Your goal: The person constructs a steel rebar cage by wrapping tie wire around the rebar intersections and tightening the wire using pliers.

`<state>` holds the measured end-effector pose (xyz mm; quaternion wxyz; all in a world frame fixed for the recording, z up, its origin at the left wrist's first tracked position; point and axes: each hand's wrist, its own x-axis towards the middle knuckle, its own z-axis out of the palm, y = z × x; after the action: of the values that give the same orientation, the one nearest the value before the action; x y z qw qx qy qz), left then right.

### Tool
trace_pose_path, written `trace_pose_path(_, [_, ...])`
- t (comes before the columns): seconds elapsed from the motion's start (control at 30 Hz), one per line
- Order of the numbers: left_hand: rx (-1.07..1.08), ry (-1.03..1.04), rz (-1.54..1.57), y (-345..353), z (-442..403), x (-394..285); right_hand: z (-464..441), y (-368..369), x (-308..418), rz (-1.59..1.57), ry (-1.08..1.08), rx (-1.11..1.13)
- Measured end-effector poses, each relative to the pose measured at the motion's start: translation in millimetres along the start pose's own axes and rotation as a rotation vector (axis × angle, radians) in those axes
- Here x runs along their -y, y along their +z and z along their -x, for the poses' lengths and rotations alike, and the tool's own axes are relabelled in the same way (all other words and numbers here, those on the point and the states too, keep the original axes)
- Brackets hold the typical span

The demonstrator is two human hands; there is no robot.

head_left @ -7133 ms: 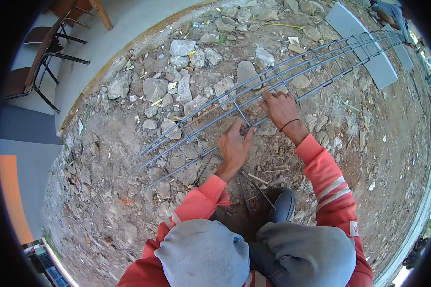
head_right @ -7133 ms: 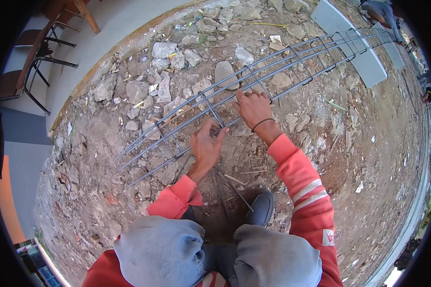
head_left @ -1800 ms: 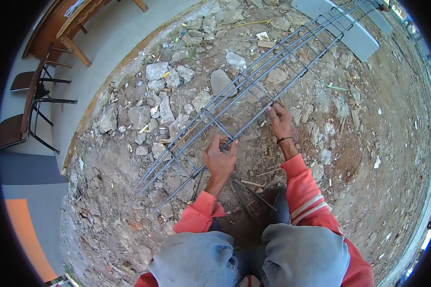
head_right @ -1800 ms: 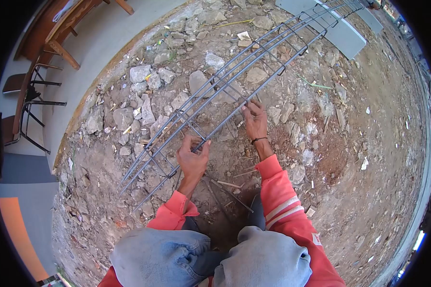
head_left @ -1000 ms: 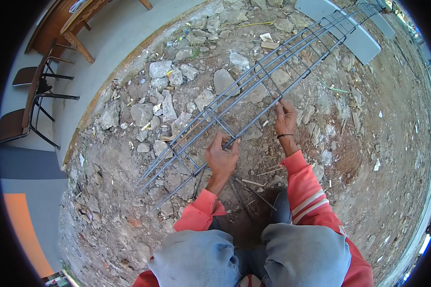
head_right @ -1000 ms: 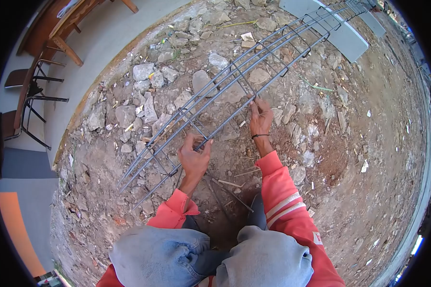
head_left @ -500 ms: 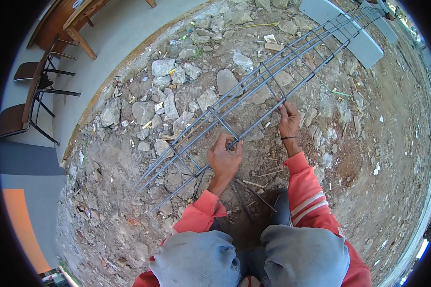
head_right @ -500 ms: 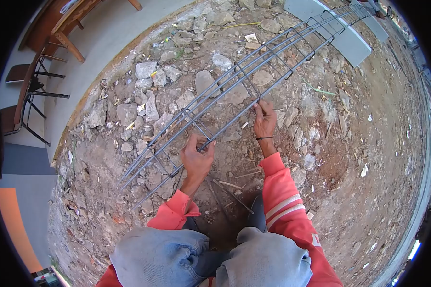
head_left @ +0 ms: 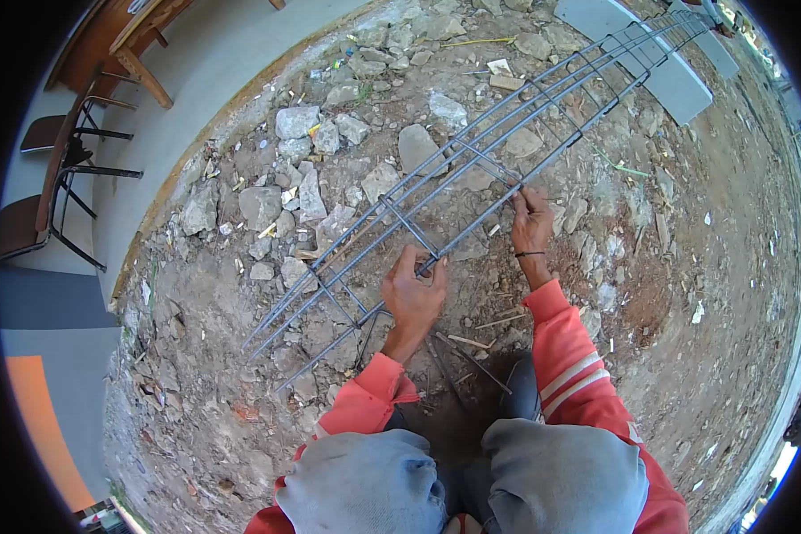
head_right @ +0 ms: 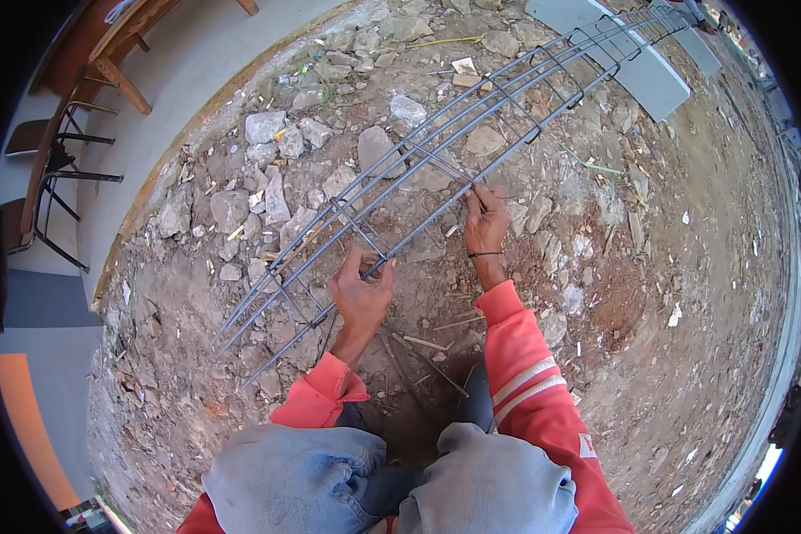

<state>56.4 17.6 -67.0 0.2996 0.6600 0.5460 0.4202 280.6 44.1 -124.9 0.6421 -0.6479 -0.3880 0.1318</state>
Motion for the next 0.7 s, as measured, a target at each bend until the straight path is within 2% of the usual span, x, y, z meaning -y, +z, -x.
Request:
trace_pose_path(0.13, [0.019,-0.016,-0.011,-1,1,-3,5,4,3,0.093,-0.04,-0.045])
trace_pose_path(0.23, [0.013,0.03,0.012,-2,1,-5,9,4,-4,0.027,0.054,-0.05])
trace_pose_path(0.3, [0.016,-0.019,-0.011,-1,0,-3,8,3,-22,0.013,0.064,0.027])
trace_pose_path(0.33, [0.017,-0.017,-0.009,-1,0,-3,7,4,-1,0.014,0.063,0.024])
trace_pose_path(0.43, [0.017,-0.024,-0.01,-1,0,-1,21,3,40,-0.072,0.163,-0.021])
trace_pose_path(0.5, [0.012,-0.005,0.002,-1,0,-1,36,1,39,-0.346,0.435,-0.117])
trace_pose_path(0.63, [0.013,-0.03,0.001,0,0,-1,63,3,8,-0.305,0.393,-0.248])
trace_pose_path(0.7, [0.006,-0.022,-0.008,1,0,0,63,0,6,-0.166,0.437,-0.067])
